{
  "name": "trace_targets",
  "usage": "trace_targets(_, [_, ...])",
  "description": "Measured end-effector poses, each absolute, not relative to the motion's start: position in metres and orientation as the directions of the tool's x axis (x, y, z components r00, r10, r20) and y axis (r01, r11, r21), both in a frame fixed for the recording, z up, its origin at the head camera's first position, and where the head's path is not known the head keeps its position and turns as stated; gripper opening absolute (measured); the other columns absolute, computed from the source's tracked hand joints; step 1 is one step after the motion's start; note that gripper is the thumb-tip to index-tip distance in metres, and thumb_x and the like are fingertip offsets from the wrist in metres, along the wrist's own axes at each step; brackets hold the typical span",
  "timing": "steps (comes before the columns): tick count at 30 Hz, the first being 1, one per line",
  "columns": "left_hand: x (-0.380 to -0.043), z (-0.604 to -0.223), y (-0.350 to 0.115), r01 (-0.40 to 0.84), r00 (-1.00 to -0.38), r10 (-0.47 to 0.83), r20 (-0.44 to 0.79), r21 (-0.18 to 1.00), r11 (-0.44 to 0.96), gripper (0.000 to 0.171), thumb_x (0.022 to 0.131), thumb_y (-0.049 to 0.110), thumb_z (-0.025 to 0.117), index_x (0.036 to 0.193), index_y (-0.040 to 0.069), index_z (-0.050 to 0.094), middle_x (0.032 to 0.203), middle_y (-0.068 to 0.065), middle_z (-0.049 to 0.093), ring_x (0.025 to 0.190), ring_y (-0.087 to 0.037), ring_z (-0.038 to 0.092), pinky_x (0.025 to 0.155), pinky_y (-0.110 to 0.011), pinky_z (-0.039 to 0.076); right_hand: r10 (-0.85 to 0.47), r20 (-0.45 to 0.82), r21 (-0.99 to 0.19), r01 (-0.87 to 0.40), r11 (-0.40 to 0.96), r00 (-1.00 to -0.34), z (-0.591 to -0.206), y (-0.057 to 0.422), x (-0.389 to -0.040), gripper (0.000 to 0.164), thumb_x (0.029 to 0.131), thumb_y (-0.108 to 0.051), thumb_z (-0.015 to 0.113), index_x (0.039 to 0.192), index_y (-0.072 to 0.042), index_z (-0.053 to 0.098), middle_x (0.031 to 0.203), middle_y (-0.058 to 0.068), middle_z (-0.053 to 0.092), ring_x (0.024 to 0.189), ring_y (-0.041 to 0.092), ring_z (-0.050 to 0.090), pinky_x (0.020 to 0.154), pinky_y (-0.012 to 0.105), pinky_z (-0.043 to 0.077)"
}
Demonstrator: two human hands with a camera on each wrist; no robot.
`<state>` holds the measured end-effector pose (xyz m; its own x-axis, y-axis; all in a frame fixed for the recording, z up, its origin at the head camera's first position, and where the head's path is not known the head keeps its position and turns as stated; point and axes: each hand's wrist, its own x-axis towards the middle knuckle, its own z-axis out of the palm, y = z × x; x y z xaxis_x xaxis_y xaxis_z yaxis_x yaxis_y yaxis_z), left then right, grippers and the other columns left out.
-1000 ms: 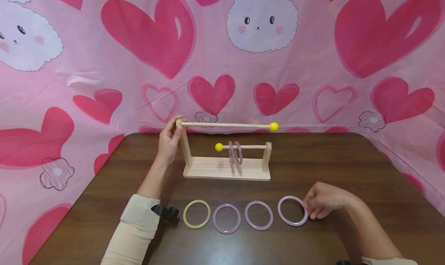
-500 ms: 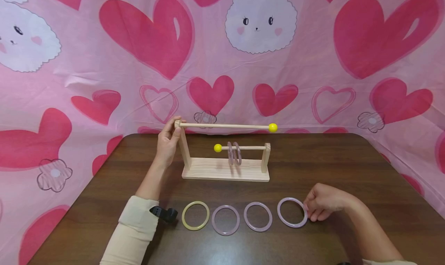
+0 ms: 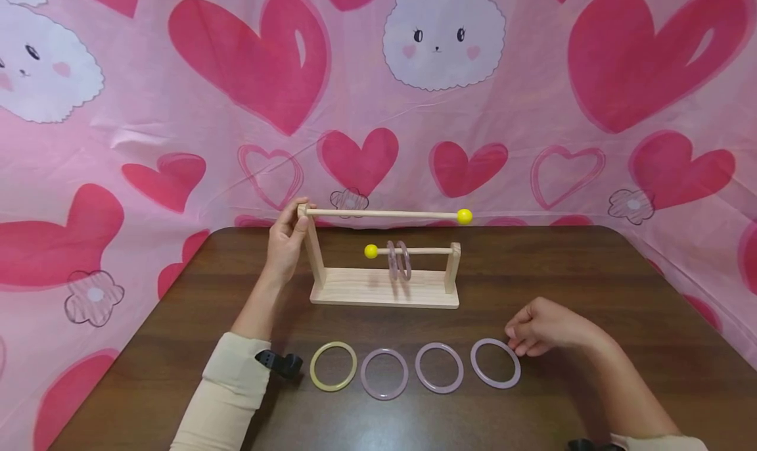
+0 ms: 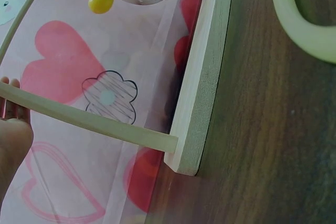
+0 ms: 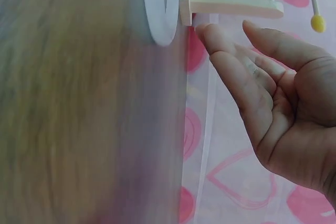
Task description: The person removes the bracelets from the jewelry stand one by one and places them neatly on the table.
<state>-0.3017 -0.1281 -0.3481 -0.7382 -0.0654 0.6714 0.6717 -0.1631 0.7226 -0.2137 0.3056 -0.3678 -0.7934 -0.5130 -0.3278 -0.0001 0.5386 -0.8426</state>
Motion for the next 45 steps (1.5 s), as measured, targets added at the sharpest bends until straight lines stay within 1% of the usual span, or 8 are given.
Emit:
trace_targets(5, [-0.301, -0.348, -0.127, 0.660, -0.750, -0.069, 0.658, 0.735, -0.157, 0.032, 0.091, -0.003, 0.051, 0.120, -0.015, 0.044, 0.107, -0.015, 0.061, 0.094, -0.010, 0.056, 0.085, -0.023, 0.044, -0.504, -0.311, -0.857, 0.008, 0.516, -0.806, -0.366, 0.297, -0.218, 0.035, 0.088, -0.006, 0.058, 0.105, 0.024, 0.052, 0.085, 0.016, 0.065, 0.073, 0.023, 0.064, 0.065, 0.035, 0.055])
trace_targets(8, [-0.301, -0.348, -0.127, 0.658, -0.752, -0.069, 0.656, 0.737, -0.155, 0.033, 0.091, -0.002, 0.051, 0.121, -0.015, 0.044, 0.106, -0.012, 0.062, 0.094, -0.010, 0.057, 0.085, -0.023, 0.044, -0.493, -0.298, -0.867, 0.015, 0.499, -0.817, -0.364, 0.292, -0.220, 0.037, 0.088, -0.005, 0.057, 0.107, 0.026, 0.050, 0.087, 0.017, 0.065, 0.075, 0.023, 0.064, 0.067, 0.037, 0.055])
trace_targets(11, [-0.301, -0.348, -0.127, 0.660, -0.749, -0.070, 0.658, 0.734, -0.160, 0.034, 0.092, 0.002, 0.053, 0.121, -0.015, 0.044, 0.106, -0.010, 0.062, 0.094, -0.010, 0.057, 0.085, -0.023, 0.044, -0.479, -0.285, -0.878, 0.025, 0.478, -0.831, -0.362, 0.286, -0.223, 0.038, 0.090, -0.004, 0.054, 0.110, 0.027, 0.047, 0.091, 0.019, 0.065, 0.078, 0.022, 0.065, 0.069, 0.037, 0.054])
trace_targets(15, [-0.302, -0.348, -0.128, 0.668, -0.741, -0.070, 0.667, 0.725, -0.164, 0.043, 0.091, 0.013, 0.057, 0.121, -0.014, 0.044, 0.109, -0.025, 0.058, 0.094, -0.011, 0.057, 0.085, -0.024, 0.044, -0.465, -0.251, -0.895, 0.020, 0.446, -0.849, -0.360, 0.276, -0.227, 0.038, 0.092, -0.004, 0.049, 0.114, 0.027, 0.043, 0.096, 0.024, 0.064, 0.083, 0.024, 0.065, 0.073, 0.037, 0.054])
trace_targets(19, [-0.301, -0.348, -0.128, 0.665, -0.745, -0.069, 0.664, 0.731, -0.155, 0.047, 0.090, 0.018, 0.058, 0.122, -0.013, 0.044, 0.110, -0.028, 0.056, 0.095, -0.017, 0.057, 0.087, -0.031, 0.044, -0.455, -0.209, -0.908, -0.002, 0.419, -0.866, -0.356, 0.266, -0.232, 0.040, 0.093, -0.005, 0.050, 0.115, 0.026, 0.043, 0.098, 0.028, 0.063, 0.085, 0.026, 0.065, 0.075, 0.038, 0.053])
trace_targets(30, [-0.300, -0.346, -0.128, 0.651, -0.757, -0.063, 0.651, 0.742, -0.160, 0.038, 0.091, 0.006, 0.054, 0.122, -0.014, 0.044, 0.102, 0.007, 0.063, 0.095, -0.015, 0.057, 0.086, -0.025, 0.044, -0.363, -0.089, -0.941, -0.042, 0.336, -0.927, -0.354, 0.242, -0.238, 0.048, 0.092, -0.010, 0.055, 0.123, 0.024, 0.039, 0.107, 0.033, 0.058, 0.093, 0.032, 0.063, 0.080, 0.039, 0.051])
trace_targets(38, [-0.302, -0.347, -0.128, 0.654, -0.754, -0.067, 0.654, 0.737, -0.168, 0.038, 0.091, 0.006, 0.054, 0.121, -0.015, 0.044, 0.103, 0.002, 0.063, 0.093, -0.011, 0.056, 0.085, -0.025, 0.044, -0.287, -0.008, -0.986, -0.041, 0.163, -0.958, -0.356, 0.223, -0.239, 0.049, 0.092, -0.007, 0.055, 0.125, 0.024, 0.036, 0.108, 0.030, 0.059, 0.094, 0.021, 0.063, 0.082, 0.035, 0.050])
trace_targets(45, [-0.302, -0.348, -0.128, 0.656, -0.753, -0.068, 0.655, 0.737, -0.165, 0.036, 0.091, 0.005, 0.054, 0.121, -0.015, 0.044, 0.105, -0.004, 0.063, 0.094, -0.013, 0.057, 0.086, -0.026, 0.044, -0.256, 0.029, -0.988, -0.066, 0.140, -0.966, -0.356, 0.205, -0.241, 0.050, 0.093, -0.012, 0.055, 0.127, 0.020, 0.038, 0.117, 0.034, 0.052, 0.097, 0.013, 0.062, 0.086, 0.035, 0.047])
